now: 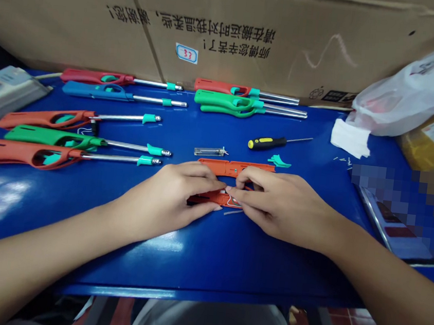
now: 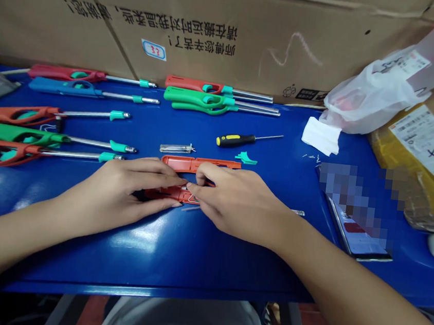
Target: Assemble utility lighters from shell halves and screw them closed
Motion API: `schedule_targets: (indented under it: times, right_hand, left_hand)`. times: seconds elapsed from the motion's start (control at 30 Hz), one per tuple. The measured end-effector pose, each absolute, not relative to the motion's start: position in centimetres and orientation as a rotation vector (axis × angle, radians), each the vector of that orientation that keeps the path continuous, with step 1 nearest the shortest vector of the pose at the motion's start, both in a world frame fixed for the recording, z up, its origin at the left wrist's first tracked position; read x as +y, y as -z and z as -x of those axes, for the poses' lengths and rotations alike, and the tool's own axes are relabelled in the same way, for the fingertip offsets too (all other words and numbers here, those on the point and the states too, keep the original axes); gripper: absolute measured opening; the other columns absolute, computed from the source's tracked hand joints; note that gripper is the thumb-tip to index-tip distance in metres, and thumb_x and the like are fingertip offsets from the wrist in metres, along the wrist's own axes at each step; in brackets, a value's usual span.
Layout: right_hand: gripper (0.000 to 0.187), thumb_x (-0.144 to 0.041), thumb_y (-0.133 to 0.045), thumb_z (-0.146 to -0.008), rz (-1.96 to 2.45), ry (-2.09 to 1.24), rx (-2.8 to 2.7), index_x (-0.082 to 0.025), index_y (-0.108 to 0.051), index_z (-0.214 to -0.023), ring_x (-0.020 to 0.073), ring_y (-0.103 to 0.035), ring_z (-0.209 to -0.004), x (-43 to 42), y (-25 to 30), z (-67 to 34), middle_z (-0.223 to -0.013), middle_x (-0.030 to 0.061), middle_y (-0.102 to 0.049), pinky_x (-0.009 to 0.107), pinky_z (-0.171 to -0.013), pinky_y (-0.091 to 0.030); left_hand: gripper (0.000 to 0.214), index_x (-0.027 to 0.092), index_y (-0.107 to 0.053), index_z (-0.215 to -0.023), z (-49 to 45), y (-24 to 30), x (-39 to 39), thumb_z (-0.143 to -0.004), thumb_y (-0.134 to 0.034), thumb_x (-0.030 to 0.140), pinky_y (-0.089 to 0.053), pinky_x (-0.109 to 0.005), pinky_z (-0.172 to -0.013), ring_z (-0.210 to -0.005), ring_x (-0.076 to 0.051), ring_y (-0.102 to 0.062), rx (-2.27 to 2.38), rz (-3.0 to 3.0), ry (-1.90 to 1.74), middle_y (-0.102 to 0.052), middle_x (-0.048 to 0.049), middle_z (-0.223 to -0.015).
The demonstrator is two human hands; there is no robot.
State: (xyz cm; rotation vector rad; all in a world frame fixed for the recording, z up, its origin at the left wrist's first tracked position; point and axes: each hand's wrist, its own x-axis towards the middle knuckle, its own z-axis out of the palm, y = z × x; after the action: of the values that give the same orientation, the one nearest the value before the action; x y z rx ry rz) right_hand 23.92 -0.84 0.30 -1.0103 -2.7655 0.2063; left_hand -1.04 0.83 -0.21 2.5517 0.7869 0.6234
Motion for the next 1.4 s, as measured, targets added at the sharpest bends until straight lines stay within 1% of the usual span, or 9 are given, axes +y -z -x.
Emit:
schedule_targets:
  times: [0.2, 0.3, 0.47, 0.63, 0.83, 0.93, 1.1, 1.23, 1.4]
  right_hand:
    - [0.020, -0.022, -0.053, -0.097, 1.431, -0.239, -2.356, -0.021, -0.069, -0.107, 0.0194, -0.065, -0.091, 0.4, -1.9, -25.8, -0.115, 0.0059, -0.068, 0.033, -0.075, -0.048]
    - [0.021, -0.024, -0.059, -0.089, 1.741, -0.107, -2.279, -0.019, -0.066, -0.108, 0.0209, -0.063, -0.080, 1.3, -2.2, -27.3, -0.110, 0.0080, -0.065, 0.036, -0.070, -0.048]
    - [0.029, -0.040, -0.061, -0.091, 1.979, -0.151, -2.374, -0.019, -0.062, -0.112, 0.0229, -0.064, -0.078, 1.8, -1.3, -28.5, -0.113, 0.0096, -0.062, 0.037, -0.066, -0.047]
    - [0.007, -0.017, -0.057, -0.090, 1.837, -0.158, -2.308, -0.019, -0.064, -0.089, 0.0191, -0.060, -0.073, 2.4, -1.1, -28.6, -0.097, 0.0076, -0.064, 0.035, -0.069, -0.046]
    - [0.012, -0.029, -0.066, -0.092, 1.465, -0.590, -1.962, -0.020, -0.071, -0.086, 0.0112, -0.049, -0.056, 0.9, -2.9, -26.0, -0.076, 0.0004, -0.065, 0.027, -0.053, -0.040]
    - [0.009, -0.027, -0.069, -0.093, 1.292, -0.780, -1.976, -0.020, -0.073, -0.089, 0.0101, -0.052, -0.060, -0.4, -3.0, -24.2, -0.080, 0.0002, -0.067, 0.025, -0.054, -0.041]
    - [0.010, -0.018, -0.064, -0.095, 1.111, -0.694, -2.170, -0.020, -0.073, -0.095, 0.0116, -0.060, -0.071, -1.1, -2.0, -23.6, -0.090, 0.0022, -0.072, 0.025, -0.063, -0.046]
    - [0.017, -0.016, -0.057, -0.098, 1.177, -0.597, -2.408, -0.021, -0.073, -0.096, 0.0162, -0.068, -0.090, -0.8, -2.0, -24.7, -0.099, 0.0023, -0.075, 0.030, -0.081, -0.050]
    - [0.019, -0.018, -0.052, -0.100, 1.242, -0.430, -2.666, -0.022, -0.070, -0.097, 0.0193, -0.068, -0.092, -1.0, -2.7, -25.5, -0.104, 0.0029, -0.073, 0.033, -0.079, -0.048]
  left_hand:
    - [0.019, 0.012, -0.075, -0.112, 0.9, -0.1, 0.5, -0.096, -0.068, 0.019, -0.058, -0.029, -0.088, -0.095, -0.018, -0.071, 0.816, -2.611, -0.615, -0.074, -0.0086, -0.104]
    - [0.021, 0.013, -0.073, -0.114, 1.0, -0.2, 0.3, -0.097, -0.065, 0.021, -0.059, -0.030, -0.085, -0.096, -0.019, -0.071, 0.836, -2.636, -0.573, -0.073, -0.0087, -0.106]
    - [0.025, 0.015, -0.071, -0.119, 1.1, -0.3, 0.3, -0.097, -0.063, 0.023, -0.059, -0.030, -0.084, -0.097, -0.019, -0.071, 0.865, -2.645, -0.518, -0.073, -0.0074, -0.109]
    - [0.028, 0.017, -0.072, -0.120, 1.1, -0.6, 0.2, -0.094, -0.065, 0.025, -0.059, -0.031, -0.084, -0.101, -0.020, -0.071, 0.919, -2.597, -0.522, -0.073, -0.0063, -0.112]
    - [0.022, 0.020, -0.076, -0.115, 0.7, -1.3, 0.0, -0.096, -0.066, 0.024, -0.056, -0.022, -0.072, -0.080, -0.012, -0.070, 1.057, -2.314, -0.852, -0.076, -0.0026, -0.102]
    - [0.020, 0.021, -0.078, -0.111, 0.3, -1.3, -0.1, -0.097, -0.068, 0.031, -0.057, -0.022, -0.070, -0.081, -0.014, -0.073, 1.099, -2.143, -0.927, -0.079, -0.0029, -0.104]
    - [0.016, 0.020, -0.080, -0.094, 0.4, -1.1, 0.1, -0.096, -0.068, 0.032, -0.053, -0.023, -0.060, -0.069, -0.013, -0.069, 1.066, -2.150, -0.885, -0.079, -0.0012, -0.085]
    - [0.011, 0.018, -0.078, -0.095, 0.8, -0.9, 0.3, -0.093, -0.069, 0.025, -0.055, -0.030, -0.073, -0.079, -0.018, -0.069, 0.979, -2.379, -0.710, -0.076, -0.0036, -0.087]
    - [0.016, 0.019, -0.075, -0.107, 1.1, -0.1, 0.6, -0.096, -0.064, 0.024, -0.057, -0.034, -0.084, -0.095, -0.020, -0.069, 0.966, -2.449, -0.614, -0.073, -0.0058, -0.103]
